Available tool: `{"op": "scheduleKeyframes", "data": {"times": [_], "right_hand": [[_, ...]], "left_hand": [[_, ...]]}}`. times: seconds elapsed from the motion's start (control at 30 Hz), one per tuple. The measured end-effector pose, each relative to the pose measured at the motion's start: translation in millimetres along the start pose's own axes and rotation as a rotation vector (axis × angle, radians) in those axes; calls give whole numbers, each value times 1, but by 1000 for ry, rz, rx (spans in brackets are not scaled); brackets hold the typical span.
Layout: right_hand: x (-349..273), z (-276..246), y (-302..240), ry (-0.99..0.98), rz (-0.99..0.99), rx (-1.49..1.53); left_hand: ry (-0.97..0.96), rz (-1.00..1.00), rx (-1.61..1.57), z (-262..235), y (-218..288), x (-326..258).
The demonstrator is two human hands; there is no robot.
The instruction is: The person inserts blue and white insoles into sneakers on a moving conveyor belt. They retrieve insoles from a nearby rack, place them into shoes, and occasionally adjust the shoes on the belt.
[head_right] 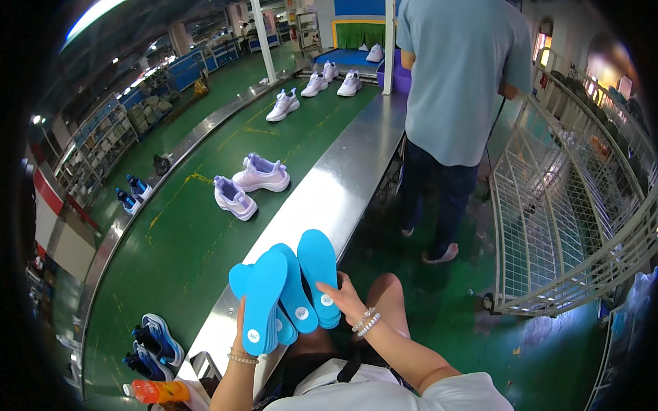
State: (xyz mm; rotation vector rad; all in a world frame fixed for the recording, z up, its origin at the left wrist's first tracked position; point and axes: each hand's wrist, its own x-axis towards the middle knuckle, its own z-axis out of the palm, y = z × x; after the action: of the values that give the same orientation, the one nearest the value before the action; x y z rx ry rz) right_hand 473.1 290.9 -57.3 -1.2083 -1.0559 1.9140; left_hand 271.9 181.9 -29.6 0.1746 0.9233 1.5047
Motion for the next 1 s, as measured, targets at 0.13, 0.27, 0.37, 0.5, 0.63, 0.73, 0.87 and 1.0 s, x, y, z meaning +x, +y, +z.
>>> {"op": "scheduleKeyframes", "data": {"times": [0.13, 0.27, 0.37, 0.5, 0.63, 0.73, 0.87, 1.0], "right_hand": [[1, 2, -5, 17, -69, 11], [5, -9, -15, 24, -131, 84], [1, -20, -50, 46, -42, 90], [11, -53, -72, 96, -92, 181], [15, -87, -114, 230, -211, 231], [9, -123, -131, 321, -241, 273], [-48, -170, -181, 437, -323, 429], [-145, -225, -224, 644, -357, 413]], "left_hand": [[75, 107, 9, 36, 5, -7], [62, 98, 121, 16, -8, 17], [122, 64, 89, 43, -13, 18], [-57, 12, 92, 73, -22, 59], [-175, -7, 90, 113, -40, 114], [-131, -136, 96, 177, -33, 136], [-315, -331, 184, 274, -42, 147], [-538, -564, 307, 378, -84, 124]]}}
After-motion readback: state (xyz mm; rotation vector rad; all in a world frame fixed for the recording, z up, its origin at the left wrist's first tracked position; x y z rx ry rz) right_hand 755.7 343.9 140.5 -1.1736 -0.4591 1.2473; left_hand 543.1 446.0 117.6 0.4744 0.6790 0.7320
